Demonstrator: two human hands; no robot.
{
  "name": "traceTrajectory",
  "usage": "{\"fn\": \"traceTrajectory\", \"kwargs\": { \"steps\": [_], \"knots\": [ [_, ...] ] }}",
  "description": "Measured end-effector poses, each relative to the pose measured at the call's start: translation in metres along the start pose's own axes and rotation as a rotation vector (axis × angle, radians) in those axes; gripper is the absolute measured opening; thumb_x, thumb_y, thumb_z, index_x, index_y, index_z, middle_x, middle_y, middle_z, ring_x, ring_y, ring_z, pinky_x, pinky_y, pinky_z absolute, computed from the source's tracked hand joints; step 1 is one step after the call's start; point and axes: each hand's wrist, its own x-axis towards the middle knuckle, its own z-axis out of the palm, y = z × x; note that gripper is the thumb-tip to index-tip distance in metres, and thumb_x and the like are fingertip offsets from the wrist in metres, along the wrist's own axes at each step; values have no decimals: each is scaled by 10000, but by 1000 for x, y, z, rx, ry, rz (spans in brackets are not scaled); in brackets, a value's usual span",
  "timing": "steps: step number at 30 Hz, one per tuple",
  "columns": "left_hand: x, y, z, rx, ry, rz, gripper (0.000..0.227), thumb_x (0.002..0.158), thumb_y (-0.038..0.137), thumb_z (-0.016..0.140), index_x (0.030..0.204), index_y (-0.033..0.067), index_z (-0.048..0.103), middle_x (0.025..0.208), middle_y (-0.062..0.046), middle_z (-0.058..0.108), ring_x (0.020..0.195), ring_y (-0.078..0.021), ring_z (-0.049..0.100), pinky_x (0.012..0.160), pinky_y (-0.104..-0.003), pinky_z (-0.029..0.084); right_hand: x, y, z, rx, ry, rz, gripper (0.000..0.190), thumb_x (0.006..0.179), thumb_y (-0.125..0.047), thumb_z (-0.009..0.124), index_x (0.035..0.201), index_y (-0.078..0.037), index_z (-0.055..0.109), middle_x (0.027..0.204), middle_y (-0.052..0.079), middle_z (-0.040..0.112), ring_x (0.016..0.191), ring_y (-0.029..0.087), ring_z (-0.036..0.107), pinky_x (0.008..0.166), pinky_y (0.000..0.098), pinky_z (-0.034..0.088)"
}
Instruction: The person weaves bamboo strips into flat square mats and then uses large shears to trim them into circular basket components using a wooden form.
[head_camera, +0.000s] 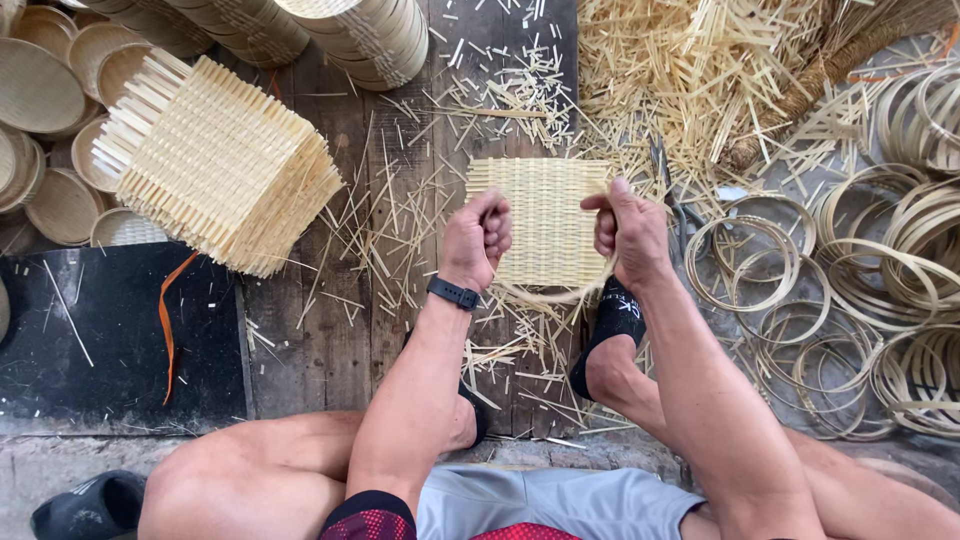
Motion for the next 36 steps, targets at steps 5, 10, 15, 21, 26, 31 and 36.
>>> {"fn": "traceTrajectory", "kwargs": {
  "steps": [5, 10, 15, 21, 26, 31, 36],
  "knots": [
    [13, -10, -11, -101, 204, 11, 224, 959, 308, 625, 941, 90, 673, 555, 78, 403, 448, -25, 346, 384, -196, 269, -1, -1, -8, -394, 45, -156, 213, 940, -123, 681, 1108, -2, 632, 817, 10, 721, 670, 63, 654, 537, 234, 562],
    [43, -49, -53, 696, 523, 457, 163, 825, 175, 810, 917, 44, 782, 785, 33, 734, 690, -85, 661, 640, -247, 541, 27, 26, -18, -758, 347, 19, 218, 875, -123, 785, 1055, 0, 764, 838, 89, 750, 702, 158, 697, 626, 293, 594],
    [49, -48, -80, 1296, 541, 389, 151, 758, 197, 876, 853, 93, 822, 813, -81, 751, 692, -202, 711, 680, -337, 558, 42, 61, -29, -1092, 352, -254, 292, 788, -84, 833, 1071, -33, 788, 867, 129, 768, 772, 206, 728, 779, 340, 581],
    [61, -41, -78, 1308, 576, 199, 145, 705, 170, 903, 805, 107, 818, 737, -67, 773, 669, -179, 739, 690, -329, 581, 40, 61, -29, -1088, 399, -210, 239, 813, -110, 821, 1047, -60, 806, 899, 141, 778, 810, 216, 752, 830, 332, 578],
    [63, -40, -70, 1269, 659, 102, 136, 699, 155, 904, 773, 97, 806, 718, -59, 771, 647, -164, 737, 686, -316, 595, 35, 51, -28, -1003, 364, -129, 225, 819, -133, 807, 1039, -83, 811, 872, 114, 786, 767, 190, 754, 806, 308, 581],
    [65, -39, -72, 1036, 626, 0, 105, 758, 80, 852, 821, 34, 781, 735, -74, 757, 589, -157, 721, 580, -317, 629, 40, 57, -36, -992, 374, -106, 227, 794, -138, 839, 1012, -81, 815, 852, 107, 787, 742, 175, 742, 781, 307, 577],
    [75, -41, -92, 1032, 535, 73, 161, 715, 71, 901, 817, 12, 792, 736, -76, 766, 617, -133, 706, 599, -290, 600, 52, 68, -45, -1053, 359, -183, 238, 778, -138, 870, 989, -45, 808, 863, 134, 778, 760, 184, 744, 785, 316, 584]
  ]
}}
